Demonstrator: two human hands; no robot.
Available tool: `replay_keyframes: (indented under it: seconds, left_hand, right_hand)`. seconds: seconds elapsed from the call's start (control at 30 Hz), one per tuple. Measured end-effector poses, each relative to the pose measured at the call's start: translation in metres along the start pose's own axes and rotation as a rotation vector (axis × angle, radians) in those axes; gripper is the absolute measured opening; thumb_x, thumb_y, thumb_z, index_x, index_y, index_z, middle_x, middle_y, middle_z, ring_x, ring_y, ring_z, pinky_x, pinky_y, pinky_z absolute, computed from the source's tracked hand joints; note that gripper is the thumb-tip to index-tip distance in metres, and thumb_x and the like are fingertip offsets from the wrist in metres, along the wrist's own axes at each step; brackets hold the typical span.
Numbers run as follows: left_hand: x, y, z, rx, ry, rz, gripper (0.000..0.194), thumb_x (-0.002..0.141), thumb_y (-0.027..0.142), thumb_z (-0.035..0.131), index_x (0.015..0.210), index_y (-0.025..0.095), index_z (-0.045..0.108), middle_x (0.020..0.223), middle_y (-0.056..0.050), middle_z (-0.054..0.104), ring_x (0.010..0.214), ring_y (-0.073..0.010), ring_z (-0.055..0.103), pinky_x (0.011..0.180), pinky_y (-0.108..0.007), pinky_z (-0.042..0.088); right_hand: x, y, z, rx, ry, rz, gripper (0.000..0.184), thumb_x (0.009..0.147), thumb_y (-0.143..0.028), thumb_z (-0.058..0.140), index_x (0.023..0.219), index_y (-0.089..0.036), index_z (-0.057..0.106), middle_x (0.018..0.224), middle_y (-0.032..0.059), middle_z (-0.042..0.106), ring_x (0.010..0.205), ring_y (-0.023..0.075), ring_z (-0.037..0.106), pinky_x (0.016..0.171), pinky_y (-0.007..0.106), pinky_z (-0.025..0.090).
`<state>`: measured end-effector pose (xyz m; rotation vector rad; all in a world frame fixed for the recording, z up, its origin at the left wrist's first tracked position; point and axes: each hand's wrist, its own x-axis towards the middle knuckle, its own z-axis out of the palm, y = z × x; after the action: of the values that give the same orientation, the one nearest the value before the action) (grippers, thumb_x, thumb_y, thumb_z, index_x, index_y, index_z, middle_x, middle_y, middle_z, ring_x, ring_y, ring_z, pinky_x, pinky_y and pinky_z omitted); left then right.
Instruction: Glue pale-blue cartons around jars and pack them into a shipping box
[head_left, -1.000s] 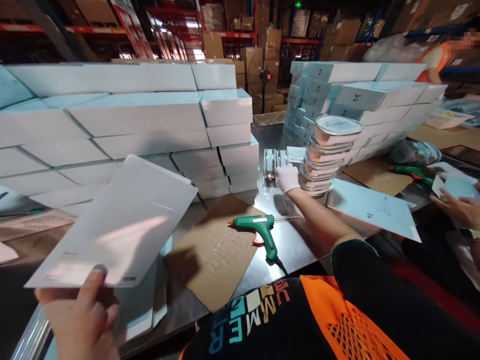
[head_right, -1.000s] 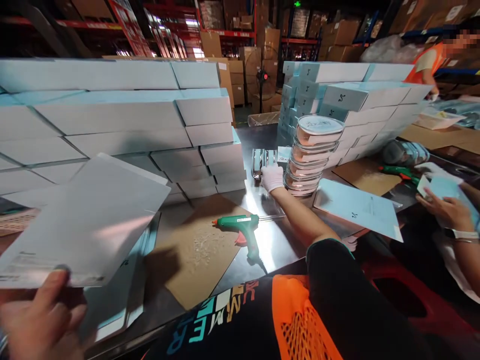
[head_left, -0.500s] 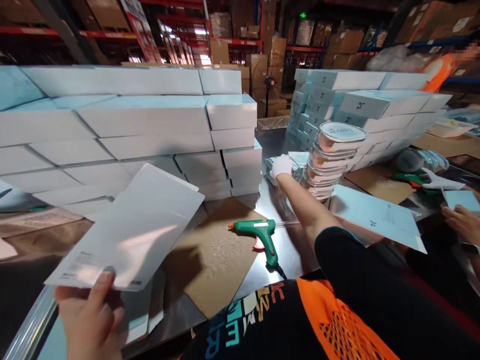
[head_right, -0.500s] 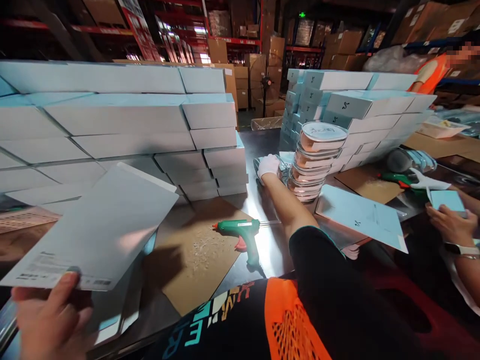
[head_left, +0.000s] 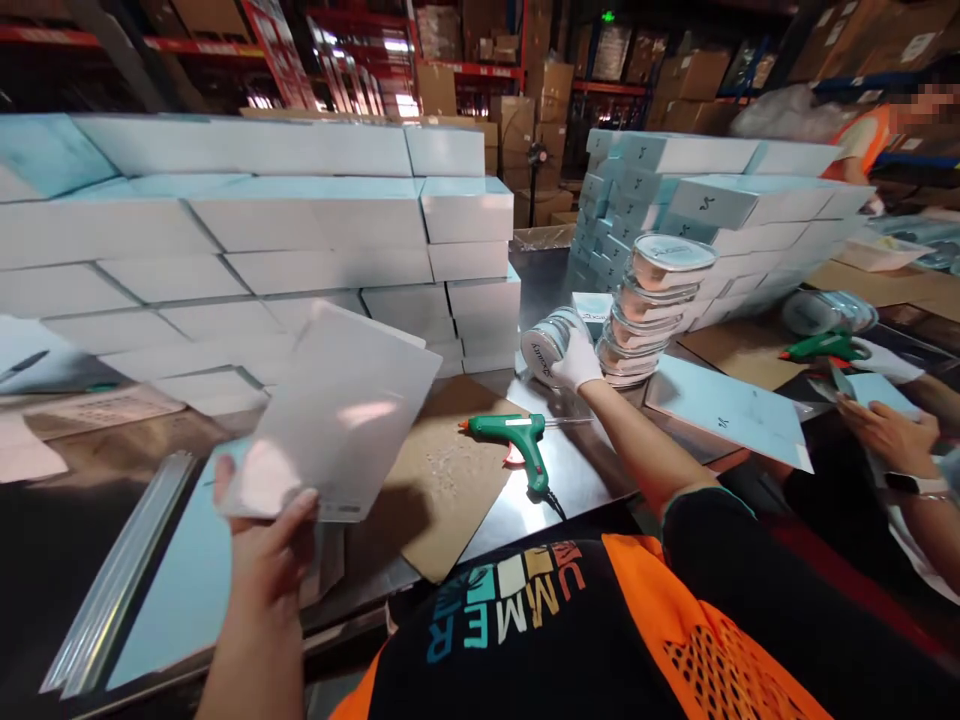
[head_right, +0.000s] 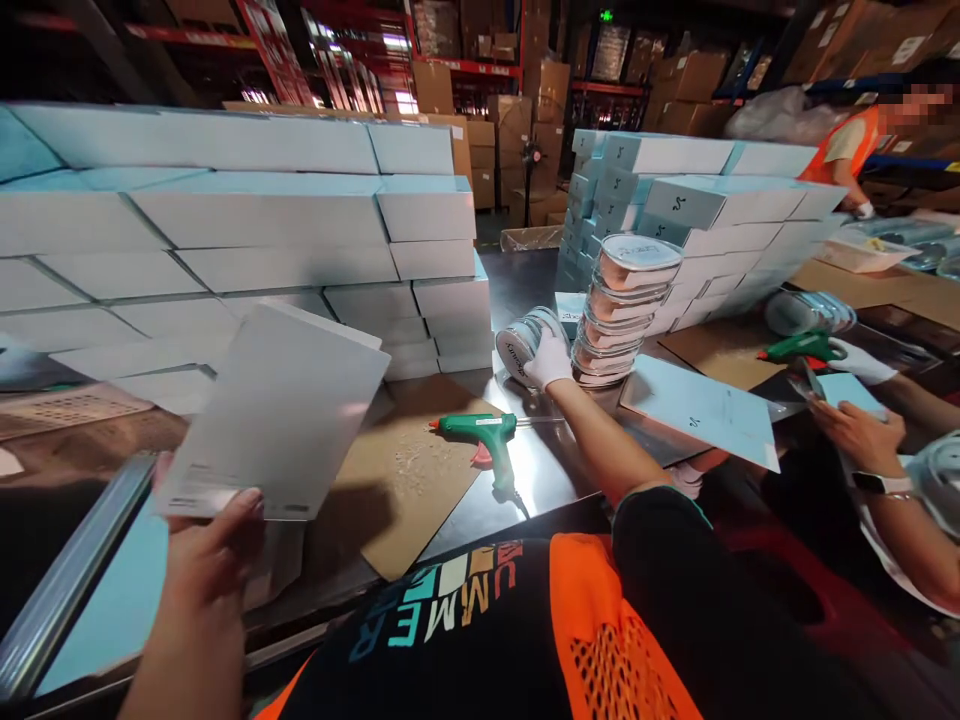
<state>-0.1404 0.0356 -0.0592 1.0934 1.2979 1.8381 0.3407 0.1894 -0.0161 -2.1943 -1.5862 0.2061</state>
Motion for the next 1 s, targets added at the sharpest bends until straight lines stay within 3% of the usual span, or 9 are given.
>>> replay_keyframes:
  seconds: [0.07, 0.17, 0.27, 0.4, 0.53, 0.63, 0.77, 0.87, 1.0]
  left_hand:
    - [-0.009, -0.005, 0.009, -0.072, -0.014, -0.052, 0.107, 0.045, 0.048, 0.109, 0.140, 0.042, 0.059, 0.138, 0.003, 0.070, 0.114, -0.0214, 0.065, 0.096, -0.033, 0.058]
    - [-0.022, -0.012, 0.017, -0.063, -0.044, -0.047, 0.110, 0.047, 0.051, 0.109, 0.141, 0.034, 0.055, 0.136, -0.003, 0.067, 0.113, -0.0218, 0.066, 0.097, -0.033, 0.059]
    - [-0.032, -0.018, 0.022, 0.053, -0.082, 0.002, 0.117, 0.048, 0.056, 0.108, 0.147, 0.031, 0.051, 0.141, -0.008, 0.063, 0.118, -0.0249, 0.067, 0.102, -0.036, 0.059]
    - [-0.044, -0.023, 0.026, 0.165, -0.074, 0.076, 0.119, 0.051, 0.062, 0.106, 0.149, 0.026, 0.051, 0.150, -0.013, 0.056, 0.134, -0.0329, 0.062, 0.115, -0.045, 0.055]
    - [-0.054, -0.031, 0.025, 0.300, -0.067, 0.202, 0.114, 0.049, 0.059, 0.107, 0.144, 0.023, 0.055, 0.147, -0.014, 0.057, 0.139, -0.0369, 0.059, 0.124, -0.053, 0.049]
    - [-0.064, -0.041, 0.028, 0.354, -0.115, 0.216, 0.111, 0.052, 0.057, 0.106, 0.144, 0.024, 0.054, 0.144, -0.013, 0.059, 0.135, -0.0370, 0.063, 0.123, -0.056, 0.050]
    - [-0.080, -0.052, 0.041, 0.340, -0.089, 0.212, 0.104, 0.062, 0.059, 0.102, 0.146, 0.024, 0.052, 0.144, -0.013, 0.060, 0.136, -0.0369, 0.063, 0.123, -0.054, 0.050]
    - [-0.086, -0.056, 0.046, 0.293, -0.032, 0.205, 0.104, 0.065, 0.061, 0.101, 0.147, 0.024, 0.049, 0.144, -0.014, 0.059, 0.137, -0.0357, 0.063, 0.120, -0.050, 0.050]
    - [-0.092, -0.062, 0.049, 0.252, -0.136, 0.074, 0.109, 0.054, 0.058, 0.106, 0.143, 0.024, 0.053, 0.138, -0.014, 0.065, 0.128, -0.0348, 0.067, 0.114, -0.051, 0.054]
  right_hand:
    - [-0.014, 0.001, -0.002, 0.051, -0.036, -0.041, 0.108, 0.081, -0.023, 0.081, 0.174, -0.008, 0.027, 0.156, 0.0238, 0.062, 0.139, 0.0324, 0.066, 0.116, 0.036, 0.055]
    - [-0.040, -0.002, -0.015, 0.040, -0.055, -0.038, 0.097, 0.085, -0.028, 0.077, 0.172, -0.010, 0.037, 0.148, 0.0223, 0.066, 0.132, 0.0348, 0.069, 0.112, 0.038, 0.056]
    - [-0.071, -0.010, -0.045, -0.066, 0.129, -0.057, 0.088, 0.089, -0.036, 0.074, 0.168, -0.011, 0.047, 0.137, 0.0239, 0.069, 0.126, 0.0411, 0.068, 0.108, 0.046, 0.055]
    - [-0.114, -0.034, -0.106, -0.226, 0.324, -0.466, 0.082, 0.088, -0.033, 0.071, 0.166, -0.018, 0.053, 0.131, 0.0190, 0.073, 0.126, 0.0437, 0.061, 0.113, 0.058, 0.047]
    - [-0.141, -0.066, -0.161, -0.404, 0.092, -0.952, 0.071, 0.086, -0.026, 0.072, 0.157, -0.027, 0.066, 0.122, 0.0138, 0.073, 0.111, 0.0360, 0.064, 0.103, 0.055, 0.051]
    - [-0.148, -0.083, -0.187, -0.524, -0.063, -1.142, 0.058, 0.087, -0.026, 0.076, 0.145, -0.030, 0.074, 0.111, 0.0124, 0.071, 0.103, 0.0330, 0.066, 0.090, 0.048, 0.055]
    - [-0.154, -0.086, -0.201, -0.474, -0.053, -1.181, 0.031, 0.090, -0.034, 0.082, 0.121, -0.030, 0.081, 0.103, 0.0100, 0.070, 0.104, 0.0307, 0.068, 0.091, 0.049, 0.057]
    - [-0.155, -0.082, -0.200, -0.166, 0.004, -1.119, 0.024, 0.100, -0.050, 0.077, 0.106, -0.028, 0.081, 0.098, 0.0081, 0.071, 0.105, 0.0279, 0.070, 0.098, 0.051, 0.059]
    - [-0.157, -0.109, -0.182, 0.014, -0.216, -1.204, 0.016, 0.090, -0.040, 0.086, 0.089, -0.025, 0.080, 0.090, 0.0049, 0.072, 0.097, 0.0259, 0.071, 0.099, 0.052, 0.061]
